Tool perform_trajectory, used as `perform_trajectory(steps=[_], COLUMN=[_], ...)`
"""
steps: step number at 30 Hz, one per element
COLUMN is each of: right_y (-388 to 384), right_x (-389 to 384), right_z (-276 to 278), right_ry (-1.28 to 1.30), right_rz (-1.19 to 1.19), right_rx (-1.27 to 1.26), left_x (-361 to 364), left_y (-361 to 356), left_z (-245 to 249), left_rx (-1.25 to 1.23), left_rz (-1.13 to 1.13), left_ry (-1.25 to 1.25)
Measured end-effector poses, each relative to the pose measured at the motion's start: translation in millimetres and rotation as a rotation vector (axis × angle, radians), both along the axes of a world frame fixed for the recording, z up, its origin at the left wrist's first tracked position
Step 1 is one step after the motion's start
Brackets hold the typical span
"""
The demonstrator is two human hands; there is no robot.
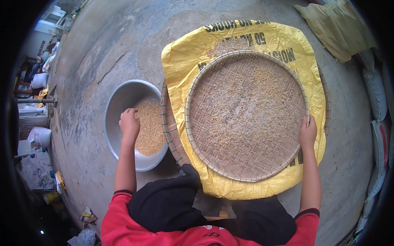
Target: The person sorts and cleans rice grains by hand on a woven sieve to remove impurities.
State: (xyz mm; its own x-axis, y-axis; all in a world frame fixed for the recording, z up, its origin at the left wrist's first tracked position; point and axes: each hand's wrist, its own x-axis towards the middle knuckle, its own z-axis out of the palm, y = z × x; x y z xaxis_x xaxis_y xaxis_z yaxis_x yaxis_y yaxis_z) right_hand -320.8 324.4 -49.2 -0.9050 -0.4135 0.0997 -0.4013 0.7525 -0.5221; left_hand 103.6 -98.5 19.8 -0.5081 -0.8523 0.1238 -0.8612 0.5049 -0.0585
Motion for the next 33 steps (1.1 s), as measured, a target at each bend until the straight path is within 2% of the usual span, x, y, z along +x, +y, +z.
perform_trajectory(steps=[1,3,4,6,8,10,12,13,15,16,17,19,22,26,29,31,33], right_y=[0,0,0,0,0,0,1,1,0,0,0,-1,-1,0,-1,1,-3], right_x=[0,0,1,0,1,-1,-1,0,0,0,1,1,1,1,0,0,3], right_z=[0,0,0,1,0,0,-2,-3,0,0,1,1,2,4,0,0,6], right_ry=[-0.005,0.016,0.013,-0.016,-0.004,0.012,-0.008,-0.012,-0.005,-0.005,0.001,0.003,-0.023,-0.015,-0.014,-0.011,-0.026], right_rz=[-0.005,0.009,0.003,0.012,0.009,0.013,0.002,0.002,-0.002,-0.004,-0.004,-0.007,-0.001,-0.007,-0.007,-0.006,-0.014], right_rx=[-0.001,-0.023,-0.024,-0.015,-0.011,-0.008,-0.022,-0.021,-0.026,-0.025,-0.026,-0.033,-0.023,-0.022,-0.033,-0.031,-0.028], left_x=[6,0,-9,-42,-78,-106,-129,-136,-147,-149,-152,-156,-160,-162,-160,-155,-148], left_y=[1,6,5,19,40,58,68,72,78,77,81,90,92,92,86,77,71], left_z=[-4,2,2,5,11,3,-10,-18,-29,-40,-39,-37,-40,-41,-40,-42,-23], left_rx=[-0.001,0.025,0.082,0.380,0.333,0.409,0.465,0.467,0.249,0.349,0.350,0.340,0.338,0.343,0.386,0.491,0.541], left_rz=[-0.005,-0.049,-0.209,-0.327,-0.628,-0.798,-0.904,-0.902,-0.828,-0.747,-0.749,-0.585,-0.541,-0.532,-0.538,-0.553,-0.521], left_ry=[-0.005,0.169,0.296,0.463,0.530,0.614,0.491,0.488,0.395,0.382,0.381,0.369,0.215,0.176,0.186,0.564,0.556])
